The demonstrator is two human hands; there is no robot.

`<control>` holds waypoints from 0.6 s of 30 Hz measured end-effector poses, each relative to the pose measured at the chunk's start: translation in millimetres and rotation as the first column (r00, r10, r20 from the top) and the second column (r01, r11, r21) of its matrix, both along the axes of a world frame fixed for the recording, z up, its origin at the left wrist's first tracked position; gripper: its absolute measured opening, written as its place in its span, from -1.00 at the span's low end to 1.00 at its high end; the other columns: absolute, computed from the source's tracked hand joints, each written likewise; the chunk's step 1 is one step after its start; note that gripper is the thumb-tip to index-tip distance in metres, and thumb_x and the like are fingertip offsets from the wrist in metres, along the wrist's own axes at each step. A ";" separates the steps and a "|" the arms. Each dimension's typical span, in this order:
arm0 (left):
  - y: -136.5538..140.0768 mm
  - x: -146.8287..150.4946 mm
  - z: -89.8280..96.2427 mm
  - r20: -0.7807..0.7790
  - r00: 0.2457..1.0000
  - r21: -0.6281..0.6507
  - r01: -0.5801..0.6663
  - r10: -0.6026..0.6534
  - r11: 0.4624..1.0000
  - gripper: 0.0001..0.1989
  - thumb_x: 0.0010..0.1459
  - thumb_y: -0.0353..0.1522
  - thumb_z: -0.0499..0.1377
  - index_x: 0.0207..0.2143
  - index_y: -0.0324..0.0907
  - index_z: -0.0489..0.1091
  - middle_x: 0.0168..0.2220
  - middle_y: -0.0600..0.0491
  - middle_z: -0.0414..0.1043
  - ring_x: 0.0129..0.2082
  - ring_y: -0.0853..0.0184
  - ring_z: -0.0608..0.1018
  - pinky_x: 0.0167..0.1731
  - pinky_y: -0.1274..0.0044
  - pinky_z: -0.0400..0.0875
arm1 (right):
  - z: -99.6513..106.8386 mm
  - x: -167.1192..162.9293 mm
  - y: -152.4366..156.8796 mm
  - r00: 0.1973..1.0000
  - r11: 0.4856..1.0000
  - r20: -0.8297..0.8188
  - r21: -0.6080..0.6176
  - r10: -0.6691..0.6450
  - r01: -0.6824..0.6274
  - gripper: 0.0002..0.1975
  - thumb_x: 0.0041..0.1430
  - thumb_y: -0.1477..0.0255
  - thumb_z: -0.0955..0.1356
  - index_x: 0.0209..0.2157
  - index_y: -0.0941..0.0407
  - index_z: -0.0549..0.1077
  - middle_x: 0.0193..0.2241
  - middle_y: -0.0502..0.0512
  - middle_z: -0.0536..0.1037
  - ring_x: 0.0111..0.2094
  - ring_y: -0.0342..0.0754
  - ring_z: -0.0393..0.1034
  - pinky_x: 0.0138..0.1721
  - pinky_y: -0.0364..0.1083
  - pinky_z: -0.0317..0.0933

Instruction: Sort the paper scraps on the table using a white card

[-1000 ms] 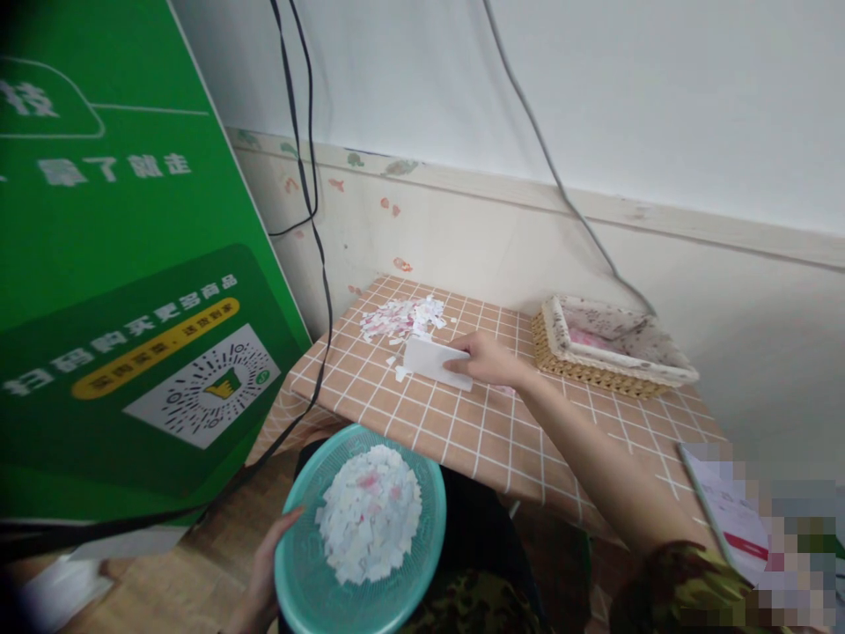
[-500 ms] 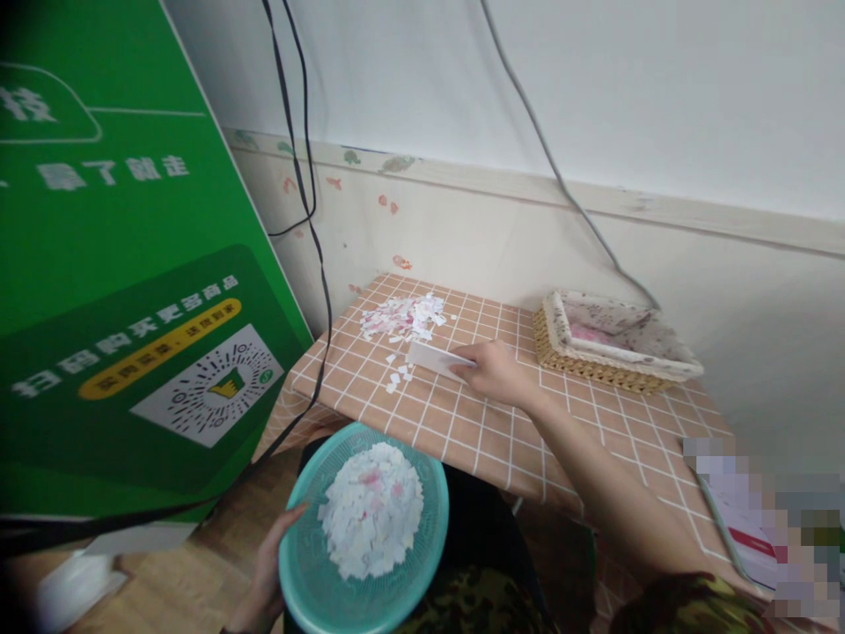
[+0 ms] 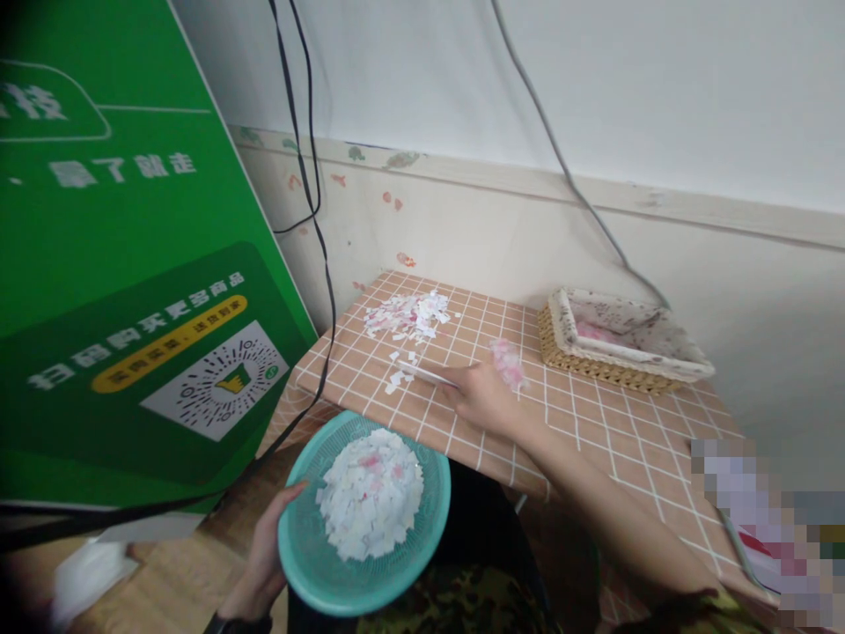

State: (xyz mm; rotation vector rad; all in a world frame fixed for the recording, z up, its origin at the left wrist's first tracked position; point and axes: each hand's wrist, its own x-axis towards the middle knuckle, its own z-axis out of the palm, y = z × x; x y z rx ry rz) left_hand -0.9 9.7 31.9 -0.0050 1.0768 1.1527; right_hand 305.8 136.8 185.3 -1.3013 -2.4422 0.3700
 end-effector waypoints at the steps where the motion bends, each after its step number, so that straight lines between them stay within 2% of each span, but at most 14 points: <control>1: 1.4 -0.2 1.9 0.005 1.000 0.003 0.004 -0.004 1.000 -0.85 -0.04 -0.39 0.24 -0.39 -0.29 0.52 -0.46 -0.04 0.60 -0.45 0.18 0.60 -0.32 0.36 0.49 | -1.4 -1.6 -0.6 1.000 1.000 0.006 0.000 0.021 -0.021 -0.68 0.19 0.44 0.22 -0.08 0.08 0.49 -0.36 0.12 0.60 -0.43 -0.07 0.44 -0.38 -0.13 0.18; 8: 9.1 -2.4 19.1 -0.025 0.999 0.032 0.020 -0.019 0.999 -0.82 -0.04 -0.39 0.23 -0.35 -0.32 0.51 -0.43 -0.08 0.61 -0.40 0.12 0.61 -0.26 0.30 0.49 | -5.6 -7.2 -2.8 0.999 0.999 0.042 0.037 0.027 -0.028 -0.68 0.20 0.44 0.23 -0.06 0.06 0.49 -0.34 0.14 0.60 -0.41 -0.05 0.46 -0.36 -0.12 0.21; 11: 10.9 -2.5 25.9 -0.056 0.998 0.035 0.013 -0.011 0.999 -0.78 -0.03 -0.40 0.22 -0.30 -0.33 0.50 -0.42 -0.09 0.61 -0.36 0.10 0.62 -0.23 0.30 0.48 | -7.6 -9.8 -5.9 0.995 0.996 0.027 0.022 0.091 -0.092 -0.66 0.21 0.47 0.21 -0.03 0.04 0.46 -0.30 0.13 0.60 -0.36 -0.05 0.47 -0.33 -0.12 0.22; 15: 12.7 -4.1 28.9 -0.103 0.995 0.027 0.002 0.001 1.000 -0.78 -0.04 -0.41 0.22 -0.29 -0.31 0.50 -0.44 -0.07 0.61 -0.37 0.11 0.62 -0.26 0.32 0.48 | -10.6 -13.4 -12.7 0.997 0.997 0.024 0.021 0.079 -0.079 -0.64 0.22 0.47 0.20 0.02 0.06 0.42 -0.29 0.14 0.59 -0.36 -0.05 0.47 -0.35 -0.13 0.21; 18: 14.4 -6.6 28.9 -0.075 0.997 0.053 0.017 -0.013 0.998 -0.81 -0.03 -0.40 0.23 -0.31 -0.29 0.50 -0.43 -0.05 0.61 -0.39 0.14 0.61 -0.26 0.34 0.48 | -9.7 -15.8 -19.0 0.995 0.996 0.024 0.002 0.093 -0.093 -0.65 0.22 0.47 0.20 -0.01 0.07 0.43 -0.32 0.13 0.59 -0.40 -0.08 0.45 -0.37 -0.13 0.19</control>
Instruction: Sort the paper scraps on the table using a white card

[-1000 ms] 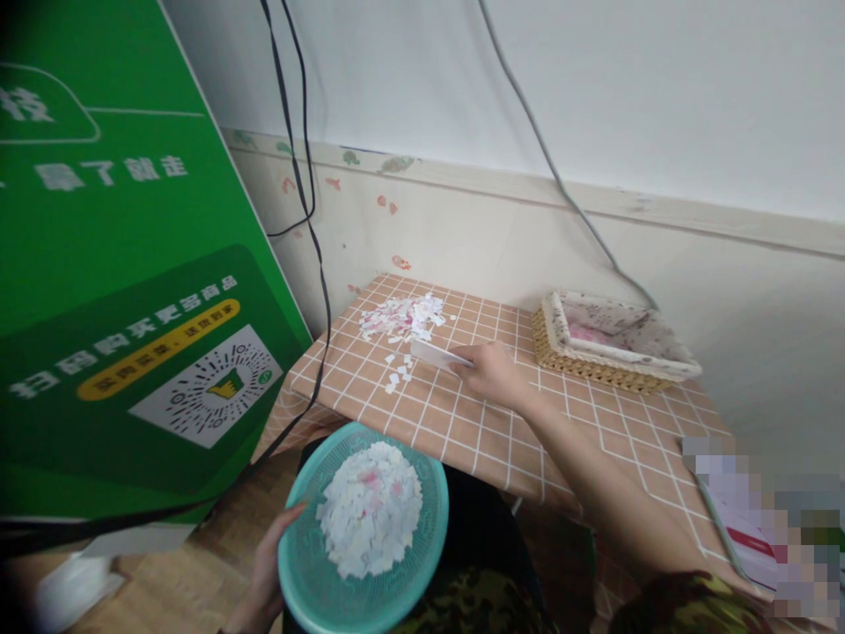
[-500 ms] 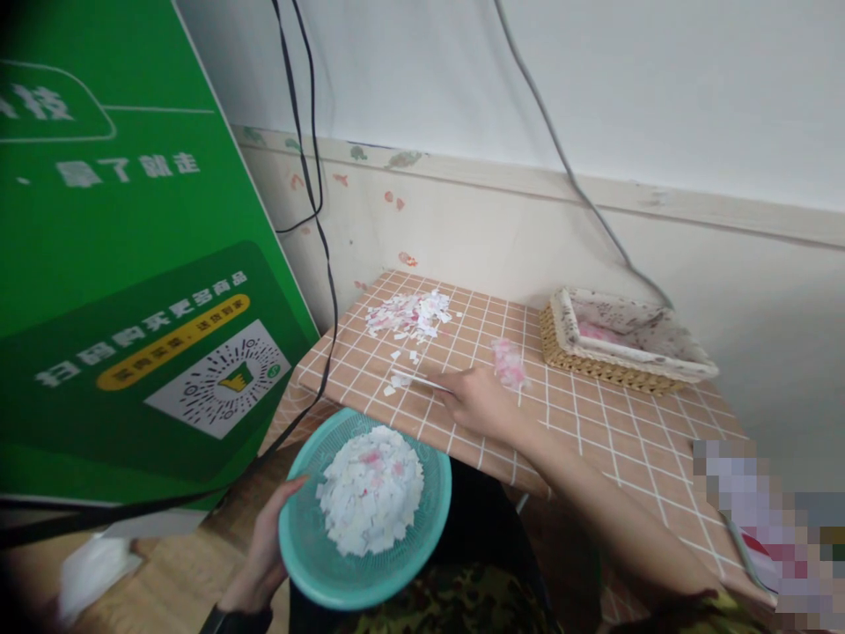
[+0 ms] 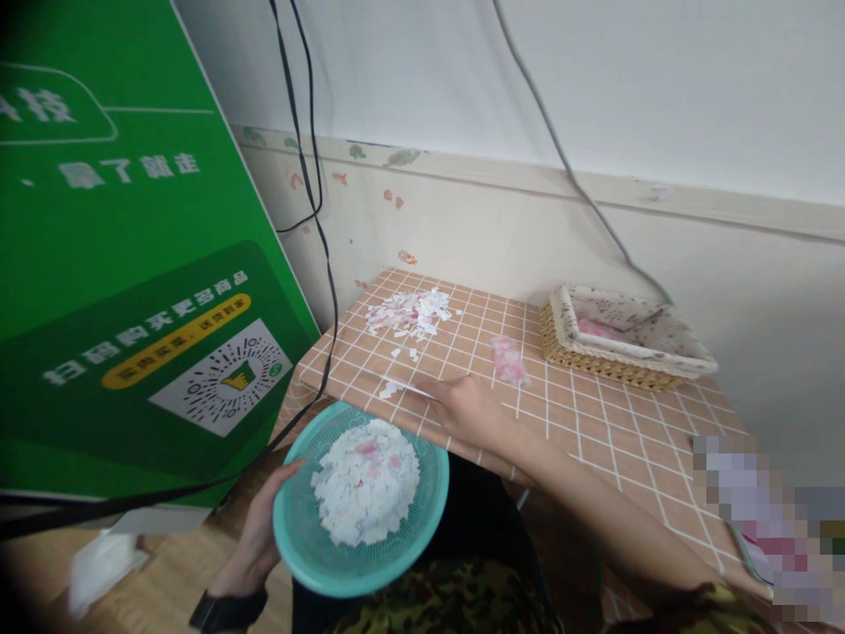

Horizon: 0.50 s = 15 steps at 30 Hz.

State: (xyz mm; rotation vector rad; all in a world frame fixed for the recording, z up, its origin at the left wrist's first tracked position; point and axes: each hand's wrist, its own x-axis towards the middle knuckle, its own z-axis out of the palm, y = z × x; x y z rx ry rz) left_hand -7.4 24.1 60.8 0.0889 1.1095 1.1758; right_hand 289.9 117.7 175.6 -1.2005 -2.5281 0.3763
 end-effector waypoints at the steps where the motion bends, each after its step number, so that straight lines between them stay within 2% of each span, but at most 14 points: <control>1: 0.6 -0.8 0.1 0.012 1.000 0.006 0.005 -0.005 1.000 -0.81 -0.03 -0.39 0.24 -0.32 -0.29 0.50 -0.43 -0.05 0.61 -0.39 0.15 0.61 -0.26 0.35 0.48 | 1.5 -0.6 -1.3 1.000 1.000 -0.004 -0.016 0.021 -0.021 -0.67 0.22 0.46 0.20 -0.04 0.07 0.46 -0.35 0.12 0.59 -0.41 -0.09 0.44 -0.37 -0.14 0.18; 4: 1.9 -2.1 1.3 0.006 1.000 0.003 -0.005 0.005 1.000 -0.85 -0.03 -0.41 0.24 -0.35 -0.29 0.50 -0.45 -0.03 0.60 -0.41 0.17 0.61 -0.27 0.36 0.49 | 9.2 -1.3 2.7 0.999 0.999 -0.019 -0.033 0.027 -0.027 -0.75 0.22 0.43 0.21 -0.21 0.09 0.50 -0.43 0.08 0.57 -0.47 -0.12 0.39 -0.41 -0.15 0.13; 8: 2.7 -1.6 4.0 -0.005 1.000 -0.003 -0.002 0.002 1.000 -0.85 -0.02 -0.41 0.23 -0.36 -0.29 0.50 -0.47 -0.03 0.60 -0.42 0.16 0.61 -0.28 0.34 0.49 | 18.4 -2.8 28.8 0.988 0.987 0.047 0.080 -0.145 0.141 -0.77 0.19 0.42 0.22 -0.37 0.14 0.48 -0.55 0.06 0.50 -0.56 -0.15 0.28 -0.49 -0.14 0.02; 10: 2.9 -1.3 4.4 0.000 1.000 -0.001 0.009 -0.009 1.000 -0.85 -0.02 -0.40 0.22 -0.35 -0.29 0.50 -0.46 -0.03 0.60 -0.42 0.16 0.61 -0.28 0.34 0.49 | 18.8 -5.6 43.2 0.979 0.976 0.092 0.134 -0.183 0.170 -0.79 0.18 0.42 0.22 -0.38 0.13 0.48 -0.57 0.06 0.48 -0.56 -0.15 0.26 -0.49 -0.14 -0.01; 15: 3.5 -2.6 1.0 0.000 1.000 0.011 0.015 -0.015 1.000 -0.84 -0.02 -0.40 0.23 -0.34 -0.29 0.50 -0.45 -0.04 0.60 -0.44 0.18 0.61 -0.33 0.37 0.49 | 13.3 -14.2 55.3 0.981 0.981 0.145 0.165 -0.130 0.105 -0.81 0.16 0.45 0.23 -0.33 0.12 0.48 -0.54 0.07 0.49 -0.53 -0.13 0.28 -0.48 -0.14 -0.02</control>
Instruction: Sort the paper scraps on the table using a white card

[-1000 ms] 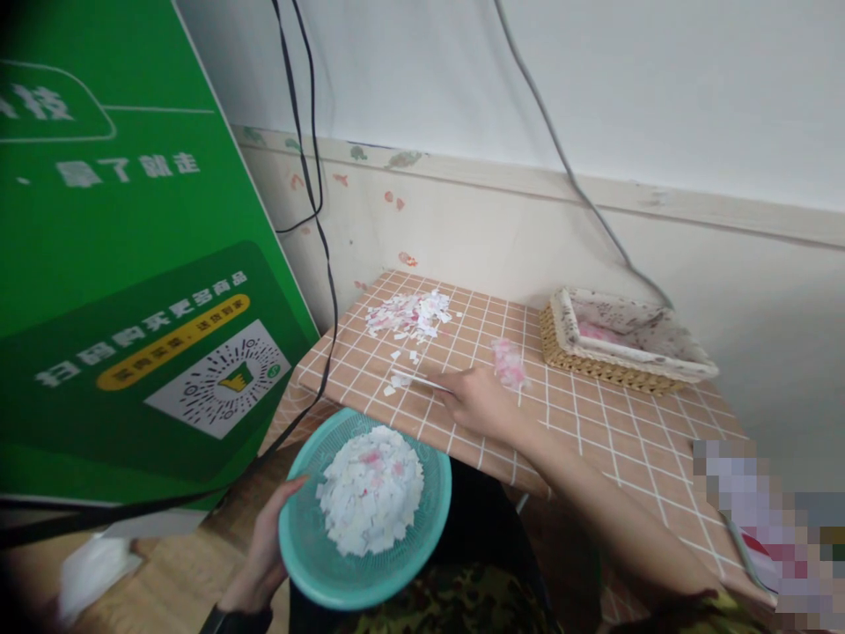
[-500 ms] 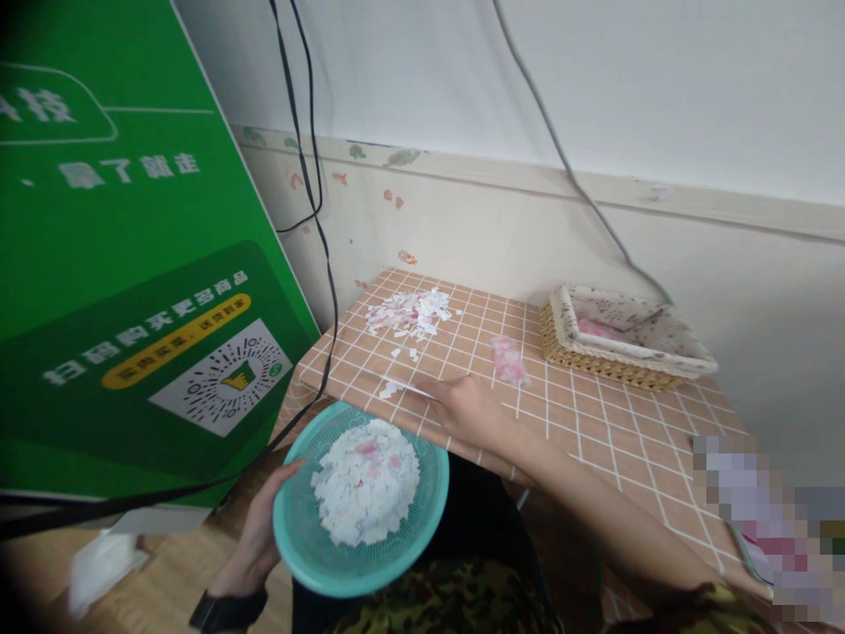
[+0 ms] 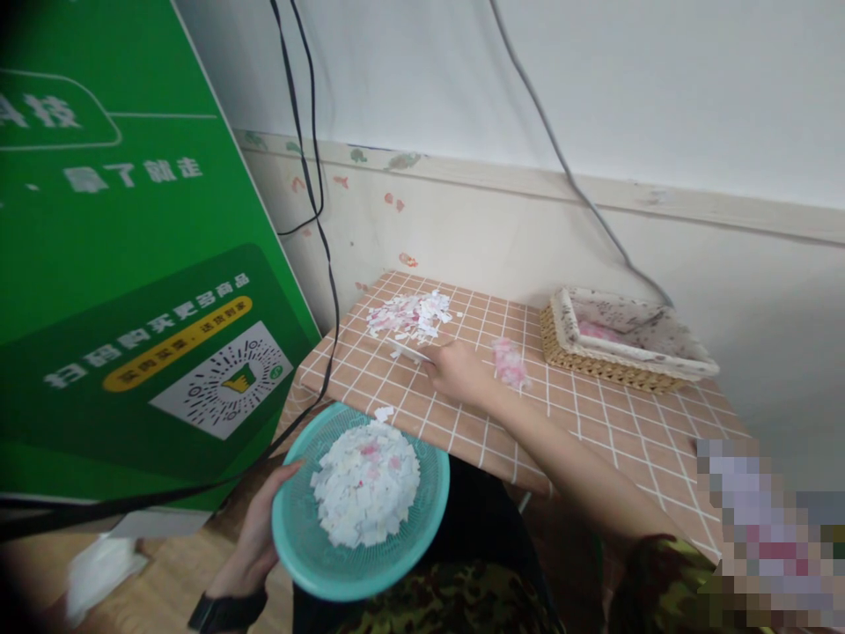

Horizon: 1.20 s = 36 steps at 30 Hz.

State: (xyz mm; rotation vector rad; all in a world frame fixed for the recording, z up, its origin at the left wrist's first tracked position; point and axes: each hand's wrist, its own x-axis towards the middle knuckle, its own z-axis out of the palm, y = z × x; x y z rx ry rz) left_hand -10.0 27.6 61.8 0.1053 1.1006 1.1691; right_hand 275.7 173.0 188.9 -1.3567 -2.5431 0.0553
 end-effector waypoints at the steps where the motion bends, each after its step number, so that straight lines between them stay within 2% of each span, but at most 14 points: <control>1: 0.0 -0.3 -0.6 -0.002 1.000 -0.001 -0.004 0.004 1.000 -0.85 -0.02 -0.41 0.23 -0.35 -0.29 0.50 -0.46 -0.04 0.60 -0.46 0.19 0.60 -0.35 0.38 0.49 | -0.6 -0.8 -1.7 1.000 1.000 0.004 -0.002 0.011 -0.011 -0.81 0.16 0.45 0.23 -0.33 0.12 0.47 -0.54 0.07 0.49 -0.52 -0.13 0.29 -0.48 -0.14 -0.02; 5: -0.5 0.0 1.6 -0.015 0.999 0.002 -0.034 0.034 0.999 -0.90 -0.03 -0.42 0.23 -0.42 -0.29 0.49 -0.52 0.00 0.59 -0.54 0.26 0.58 -0.43 0.46 0.48 | 1.2 0.5 -11.3 0.999 0.999 0.000 -0.010 0.046 -0.046 -0.81 0.17 0.45 0.23 -0.37 0.11 0.47 -0.54 0.05 0.50 -0.52 -0.15 0.30 -0.47 -0.14 -0.02; 9: -1.4 1.5 5.6 -0.012 1.000 0.022 -0.009 0.010 1.000 -0.89 -0.01 -0.42 0.22 -0.41 -0.29 0.50 -0.52 -0.01 0.58 -0.55 0.26 0.57 -0.46 0.46 0.47 | 4.3 3.9 -10.6 0.995 0.995 -0.042 -0.053 0.085 -0.087 -0.81 0.17 0.48 0.23 -0.32 0.12 0.48 -0.51 0.04 0.52 -0.53 -0.16 0.30 -0.47 -0.16 0.00; 15: 0.0 0.3 0.0 -0.009 1.000 0.039 -0.016 0.017 0.999 -0.91 -0.03 -0.43 0.23 -0.45 -0.30 0.51 -0.54 -0.01 0.58 -0.56 0.27 0.56 -0.47 0.47 0.47 | 2.8 0.7 0.6 0.997 0.999 -0.050 -0.009 0.053 -0.053 -0.82 0.17 0.46 0.24 -0.35 0.14 0.47 -0.53 0.05 0.50 -0.54 -0.16 0.27 -0.47 -0.16 0.00; 18: 1.0 0.6 -0.5 0.018 1.000 0.037 -0.005 0.005 0.999 -0.91 -0.03 -0.43 0.22 -0.44 -0.30 0.51 -0.50 -0.03 0.59 -0.53 0.27 0.58 -0.42 0.46 0.48 | 4.4 -0.7 -3.7 0.995 0.994 -0.046 -0.057 0.087 -0.090 -0.81 0.18 0.46 0.23 -0.39 0.14 0.46 -0.55 0.05 0.48 -0.54 -0.17 0.26 -0.47 -0.17 0.00; 23: -0.1 2.6 1.1 0.060 0.998 0.047 0.016 -0.019 0.999 -0.89 -0.01 -0.44 0.20 -0.43 -0.29 0.52 -0.53 -0.03 0.58 -0.54 0.25 0.58 -0.43 0.44 0.49 | 13.4 4.5 -14.0 0.977 0.967 -0.130 -0.169 0.170 -0.191 -0.80 0.20 0.44 0.23 -0.36 0.15 0.47 -0.52 0.03 0.50 -0.55 -0.19 0.27 -0.46 -0.17 0.02; 25: -1.0 2.9 0.6 0.069 0.997 0.039 0.018 -0.021 0.999 -0.89 -0.01 -0.44 0.20 -0.43 -0.30 0.51 -0.52 -0.03 0.58 -0.52 0.23 0.58 -0.41 0.42 0.49 | 14.5 5.8 -12.5 0.985 0.980 -0.119 -0.134 0.129 -0.144 -0.80 0.20 0.44 0.22 -0.34 0.14 0.48 -0.51 0.03 0.51 -0.54 -0.18 0.27 -0.46 -0.16 0.02; 27: -1.6 3.0 -0.3 0.066 0.998 0.036 0.011 -0.013 0.999 -0.89 0.00 -0.44 0.20 -0.43 -0.30 0.51 -0.51 -0.03 0.59 -0.50 0.23 0.59 -0.39 0.41 0.49 | 12.9 4.6 -8.3 0.995 0.996 -0.074 -0.049 0.068 -0.071 -0.80 0.19 0.43 0.23 -0.34 0.13 0.48 -0.50 0.05 0.51 -0.53 -0.16 0.28 -0.46 -0.15 0.00; 30: -1.9 3.5 -0.7 0.057 0.998 0.043 -0.001 -0.001 0.999 -0.90 -0.01 -0.45 0.20 -0.43 -0.29 0.52 -0.53 -0.02 0.58 -0.52 0.24 0.58 -0.41 0.43 0.49 | 8.3 -0.2 -2.4 1.000 0.999 -0.004 0.042 0.029 -0.029 -0.80 0.17 0.45 0.24 -0.31 0.13 0.49 -0.49 0.07 0.52 -0.51 -0.14 0.29 -0.45 -0.14 0.00; 36: -4.1 4.5 4.0 0.050 0.999 0.032 -0.004 0.002 0.999 -0.90 -0.01 -0.45 0.19 -0.48 -0.29 0.51 -0.58 -0.01 0.56 -0.60 0.29 0.55 -0.49 0.47 0.47 | 9.2 -0.2 -12.9 1.000 0.997 0.001 0.077 0.001 -0.001 -0.72 0.20 0.43 0.21 -0.14 0.11 0.48 -0.48 0.09 0.55 -0.50 -0.11 0.34 -0.45 -0.14 0.04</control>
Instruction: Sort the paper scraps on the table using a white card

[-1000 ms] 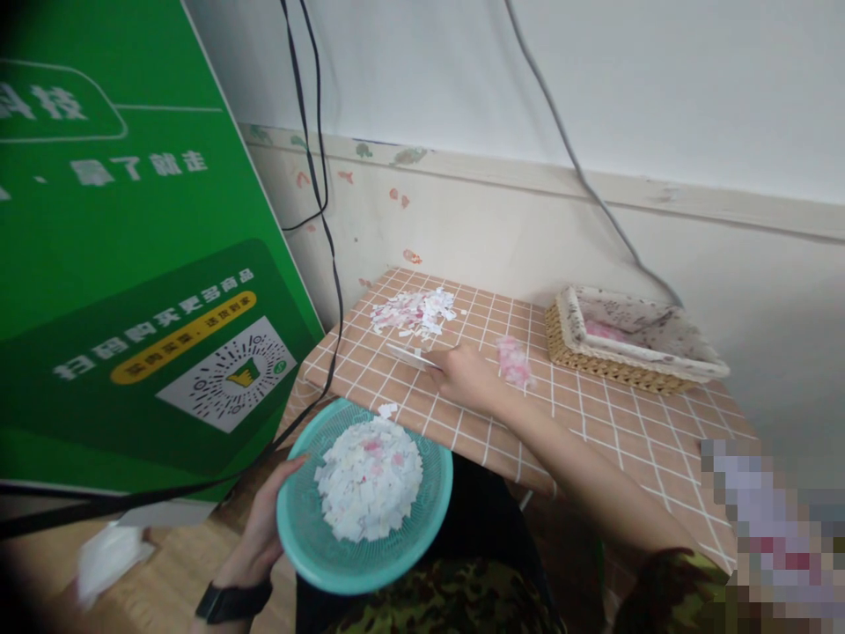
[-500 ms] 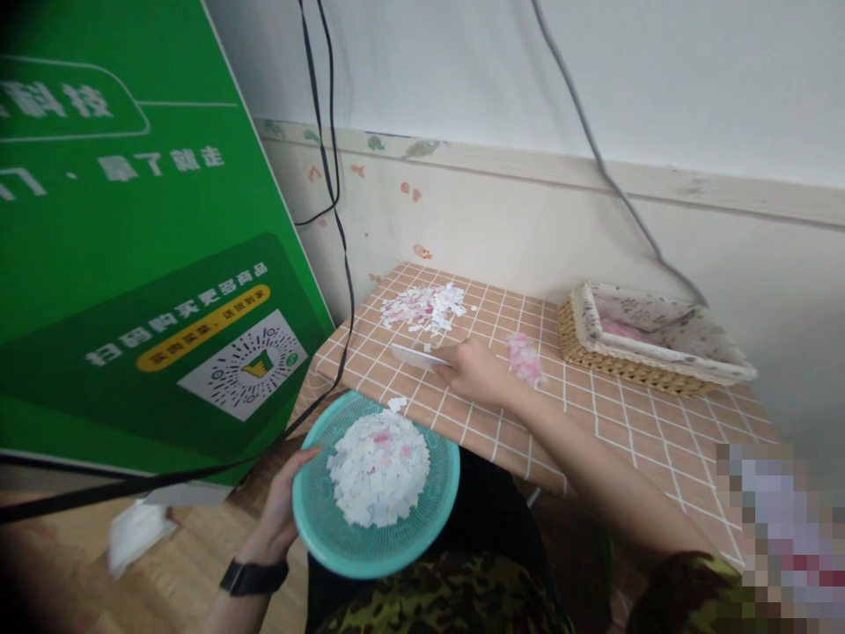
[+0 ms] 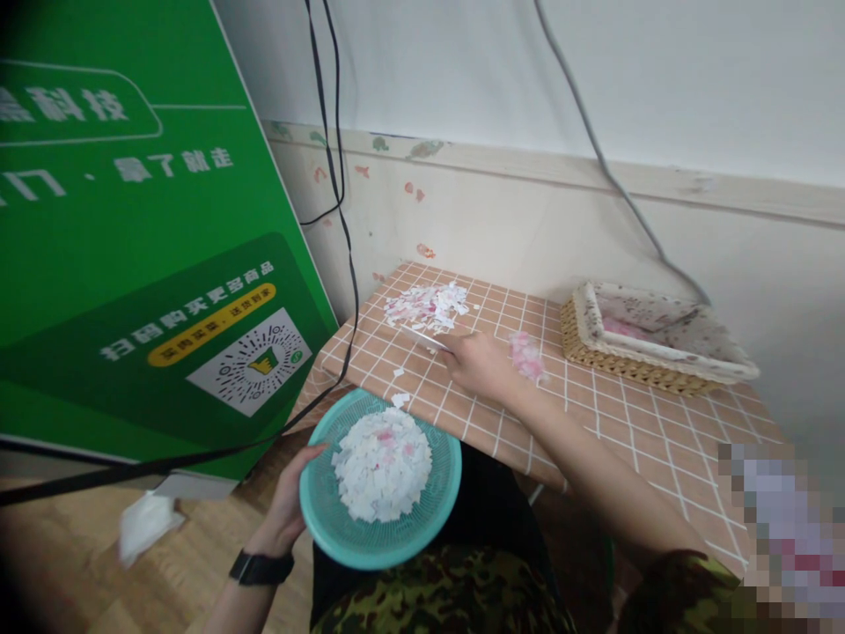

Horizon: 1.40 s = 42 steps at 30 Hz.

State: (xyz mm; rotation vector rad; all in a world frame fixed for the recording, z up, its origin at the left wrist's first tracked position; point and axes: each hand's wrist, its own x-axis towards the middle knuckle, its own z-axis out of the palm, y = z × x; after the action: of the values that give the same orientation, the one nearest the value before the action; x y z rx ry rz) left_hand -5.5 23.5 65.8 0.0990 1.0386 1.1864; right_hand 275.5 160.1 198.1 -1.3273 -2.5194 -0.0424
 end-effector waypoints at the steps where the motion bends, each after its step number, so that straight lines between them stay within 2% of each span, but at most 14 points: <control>1: -0.6 0.1 1.0 -0.001 1.000 0.005 0.003 -0.003 1.000 -0.90 -0.01 -0.46 0.19 -0.48 -0.29 0.51 -0.58 -0.01 0.56 -0.59 0.29 0.55 -0.49 0.47 0.47 | 1.4 1.3 -5.4 1.000 1.000 -0.017 -0.004 -0.006 0.006 -0.71 0.20 0.43 0.21 -0.11 0.12 0.46 -0.48 0.09 0.55 -0.51 -0.11 0.35 -0.46 -0.14 0.04; 8: -2.1 0.4 -2.0 0.023 1.000 0.047 -0.011 0.010 0.999 -0.93 -0.05 -0.46 0.22 -0.50 -0.30 0.51 -0.56 -0.02 0.57 -0.60 0.31 0.53 -0.47 0.49 0.45 | -2.9 3.9 -41.2 0.976 0.975 -0.210 -0.195 0.061 -0.103 -0.76 0.17 0.45 0.23 -0.21 0.13 0.49 -0.48 0.04 0.54 -0.57 -0.17 0.32 -0.50 -0.17 0.08; 12: -3.0 -2.2 -12.8 0.007 1.000 0.051 0.010 -0.011 0.999 -0.88 -0.06 -0.42 0.22 -0.46 -0.32 0.51 -0.52 -0.05 0.58 -0.54 0.26 0.56 -0.43 0.46 0.44 | -13.7 16.9 -28.1 0.966 0.975 -0.242 -0.222 -0.086 0.031 -0.78 0.15 0.37 0.25 -0.37 0.16 0.49 -0.57 0.04 0.49 -0.58 -0.13 0.31 -0.53 -0.15 0.08; 18: -12.9 -2.8 -21.3 0.042 0.996 0.053 0.078 -0.080 0.996 -0.79 -0.05 -0.42 0.16 -0.38 -0.36 0.51 -0.47 -0.11 0.59 -0.51 0.22 0.57 -0.40 0.43 0.44 | -26.6 47.7 -12.4 0.858 0.966 -0.444 -0.139 -0.258 0.219 -0.59 0.07 0.29 0.33 -0.04 0.15 0.45 -0.30 0.14 0.56 -0.38 0.00 0.41 -0.38 -0.06 0.23; 21: -27.2 0.3 -21.0 0.049 0.992 0.001 0.120 -0.120 0.993 -0.79 -0.07 -0.45 0.15 -0.38 -0.38 0.51 -0.48 -0.12 0.59 -0.53 0.23 0.56 -0.42 0.43 0.44 | -40.5 57.1 -20.8 0.815 0.949 -0.498 -0.252 -0.296 0.190 -0.55 0.08 0.22 0.33 -0.03 0.16 0.42 -0.24 0.17 0.55 -0.37 0.01 0.41 -0.37 -0.05 0.25; 24: -44.8 4.7 -17.9 0.035 0.985 -0.106 0.170 -0.167 0.980 -0.84 -0.08 -0.45 0.16 -0.45 -0.36 0.51 -0.54 -0.10 0.57 -0.60 0.26 0.53 -0.50 0.44 0.43 | -51.0 60.1 -33.8 0.851 0.917 -0.385 -0.317 -0.357 0.241 -0.56 0.12 0.19 0.30 -0.04 0.17 0.42 -0.27 0.20 0.54 -0.36 0.03 0.41 -0.37 -0.04 0.24; 26: -54.4 8.6 -13.7 0.041 0.980 -0.150 0.201 -0.197 0.968 -0.85 -0.07 -0.43 0.16 -0.48 -0.35 0.50 -0.57 -0.09 0.56 -0.63 0.28 0.51 -0.53 0.46 0.41 | -50.3 58.5 -46.4 0.870 0.898 -0.250 -0.234 -0.426 0.372 -0.53 0.14 0.19 0.28 0.01 0.16 0.39 -0.26 0.25 0.53 -0.35 0.08 0.40 -0.36 -0.01 0.22; 29: -61.7 16.0 -4.2 0.048 0.975 -0.149 0.221 -0.216 0.964 -0.84 -0.06 -0.41 0.17 -0.52 -0.35 0.50 -0.60 -0.08 0.54 -0.64 0.30 0.49 -0.52 0.47 0.40 | -40.5 49.7 -75.3 0.855 0.861 -0.117 -0.007 -0.506 0.509 -0.52 0.18 0.20 0.26 0.08 0.14 0.33 -0.17 0.34 0.47 -0.30 0.13 0.39 -0.34 0.01 0.18; 31: -62.1 21.2 3.1 0.042 0.975 -0.131 0.222 -0.218 0.966 -0.85 -0.05 -0.41 0.18 -0.52 -0.34 0.50 -0.62 -0.06 0.53 -0.64 0.31 0.49 -0.51 0.47 0.40 | -35.7 38.4 -99.1 0.906 0.910 -0.102 0.021 -0.410 0.415 -0.61 0.23 0.25 0.21 0.02 0.11 0.38 -0.13 0.32 0.44 -0.28 0.09 0.37 -0.34 -0.02 0.17; 33: -60.8 25.9 10.2 0.028 0.971 -0.128 0.238 -0.237 0.963 -0.86 -0.05 -0.42 0.18 -0.51 -0.33 0.51 -0.62 -0.05 0.53 -0.64 0.30 0.49 -0.52 0.47 0.39 | -37.2 23.7 -120.9 0.988 0.989 -0.098 -0.102 -0.121 0.111 -0.68 0.28 0.33 0.16 -0.13 0.09 0.48 -0.21 0.23 0.47 -0.31 0.00 0.37 -0.33 -0.07 0.18; 34: -60.1 27.9 13.4 0.020 0.970 -0.124 0.242 -0.241 0.962 -0.86 -0.05 -0.42 0.18 -0.50 -0.33 0.51 -0.61 -0.05 0.54 -0.64 0.30 0.50 -0.53 0.47 0.39 | -40.4 15.8 -129.3 0.995 0.977 -0.081 -0.199 0.059 -0.074 -0.70 0.28 0.35 0.16 -0.16 0.09 0.49 -0.24 0.19 0.47 -0.31 -0.03 0.37 -0.32 -0.09 0.18; 35: -59.6 29.5 16.3 0.016 0.970 -0.121 0.245 -0.244 0.962 -0.86 -0.05 -0.42 0.17 -0.50 -0.33 0.51 -0.60 -0.06 0.55 -0.64 0.30 0.50 -0.53 0.48 0.40 | -44.8 8.2 -135.4 0.984 0.950 -0.076 -0.260 0.160 -0.174 -0.71 0.28 0.36 0.18 -0.18 0.09 0.49 -0.27 0.17 0.48 -0.31 -0.04 0.37 -0.30 -0.09 0.18; 37: -59.4 31.7 21.1 0.021 0.970 -0.111 0.244 -0.243 0.963 -0.85 -0.04 -0.43 0.16 -0.51 -0.33 0.51 -0.59 -0.05 0.56 -0.63 0.31 0.50 -0.53 0.48 0.40 | -55.0 -4.7 -141.3 0.967 0.908 -0.056 -0.335 0.247 -0.251 -0.72 0.27 0.34 0.20 -0.20 0.13 0.49 -0.30 0.16 0.48 -0.30 -0.04 0.36 -0.28 -0.10 0.17; 42: -60.6 34.3 27.9 0.023 0.970 -0.096 0.243 -0.242 0.965 -0.85 -0.04 -0.45 0.16 -0.53 -0.33 0.51 -0.62 -0.04 0.54 -0.64 0.31 0.50 -0.53 0.50 0.40 | -71.2 -19.5 -137.2 0.962 0.894 0.038 -0.379 0.272 -0.238 -0.72 0.26 0.30 0.22 -0.26 0.16 0.48 -0.29 0.18 0.47 -0.32 -0.04 0.37 -0.32 -0.11 0.12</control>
State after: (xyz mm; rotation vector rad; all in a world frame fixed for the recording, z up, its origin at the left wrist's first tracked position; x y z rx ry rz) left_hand 28.8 -37.1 93.7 0.1385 1.0413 0.9116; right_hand 256.0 22.9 126.9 -1.1204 -2.8601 0.4645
